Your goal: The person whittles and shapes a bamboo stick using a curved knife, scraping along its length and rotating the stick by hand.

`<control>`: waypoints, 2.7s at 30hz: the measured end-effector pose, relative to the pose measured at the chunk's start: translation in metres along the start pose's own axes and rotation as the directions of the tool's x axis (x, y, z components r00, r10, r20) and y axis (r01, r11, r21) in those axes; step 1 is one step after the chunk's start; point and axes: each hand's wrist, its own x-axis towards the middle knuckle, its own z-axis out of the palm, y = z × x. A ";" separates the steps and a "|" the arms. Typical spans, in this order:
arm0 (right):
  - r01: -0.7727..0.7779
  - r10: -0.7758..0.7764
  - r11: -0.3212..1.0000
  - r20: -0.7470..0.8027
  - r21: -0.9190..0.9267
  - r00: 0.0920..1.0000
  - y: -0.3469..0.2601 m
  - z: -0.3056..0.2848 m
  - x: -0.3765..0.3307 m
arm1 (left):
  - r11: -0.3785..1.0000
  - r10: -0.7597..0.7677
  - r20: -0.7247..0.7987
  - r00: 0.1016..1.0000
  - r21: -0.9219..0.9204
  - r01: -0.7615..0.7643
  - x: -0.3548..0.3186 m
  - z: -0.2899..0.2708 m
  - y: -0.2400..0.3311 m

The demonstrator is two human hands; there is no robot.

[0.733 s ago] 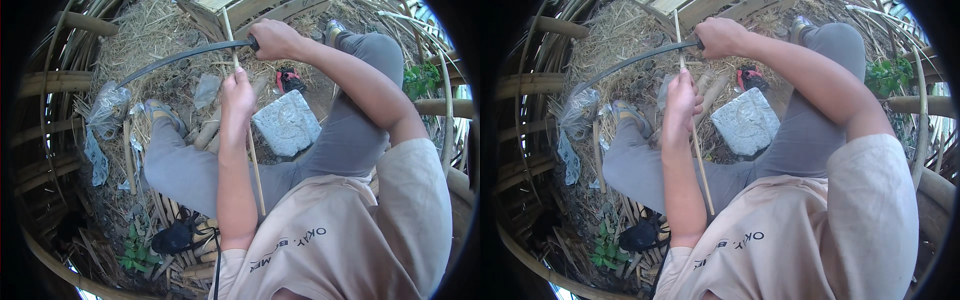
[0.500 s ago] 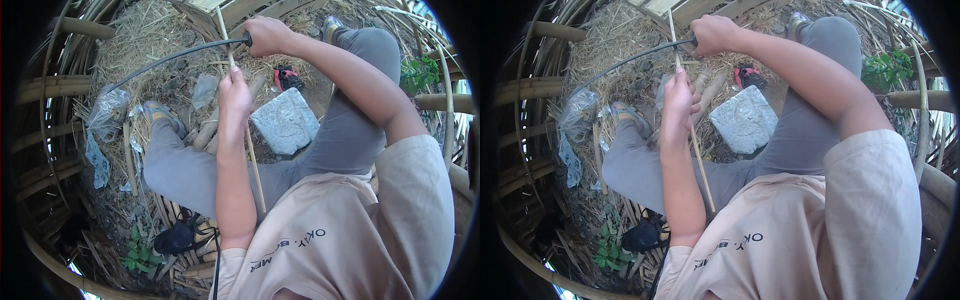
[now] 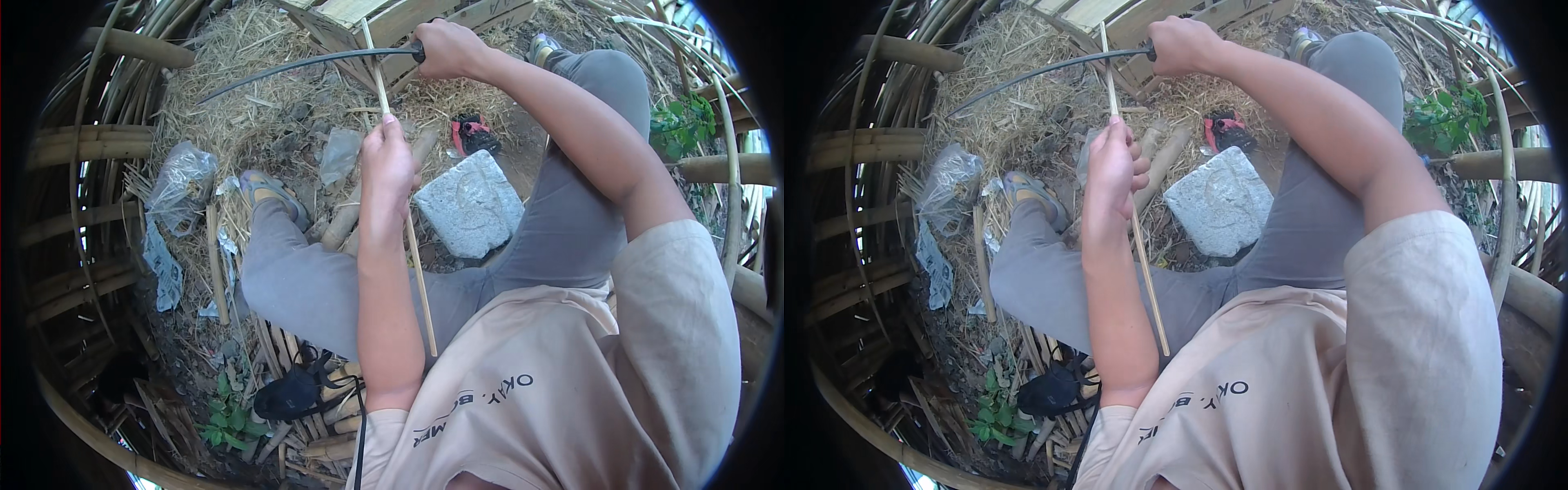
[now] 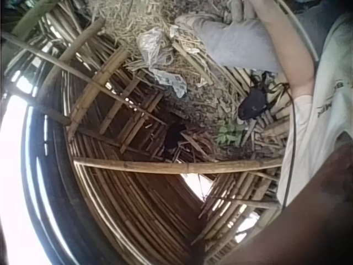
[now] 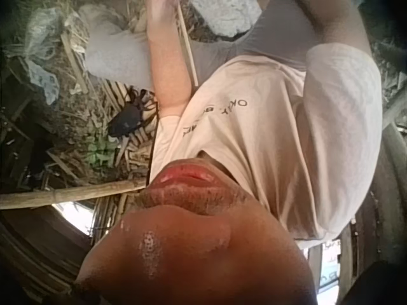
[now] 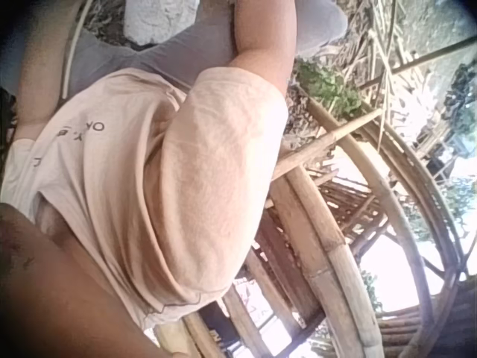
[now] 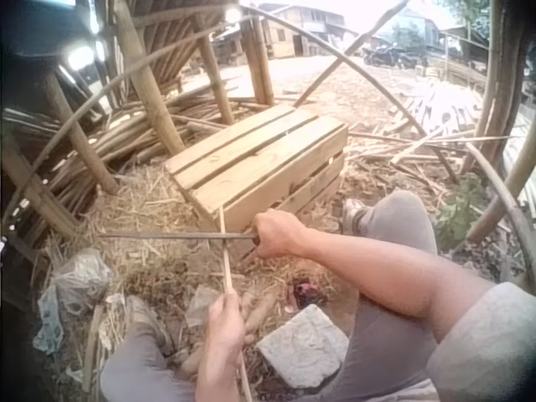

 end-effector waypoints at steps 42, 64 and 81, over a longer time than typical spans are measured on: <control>0.005 -0.008 0.999 0.077 0.045 0.997 -0.028 -0.019 -0.013 | 0.992 -0.027 0.097 0.995 -0.119 0.039 -0.012 -0.007 0.004; 0.089 -0.086 0.996 0.118 -0.025 0.989 -0.039 -0.025 -0.017 | 0.998 -0.001 -0.005 1.000 -0.068 0.001 -0.008 0.010 -0.003; -0.002 0.000 1.000 0.097 0.022 0.995 -0.023 -0.021 -0.016 | 0.978 -0.008 0.009 1.000 -0.207 0.010 -0.022 0.004 0.000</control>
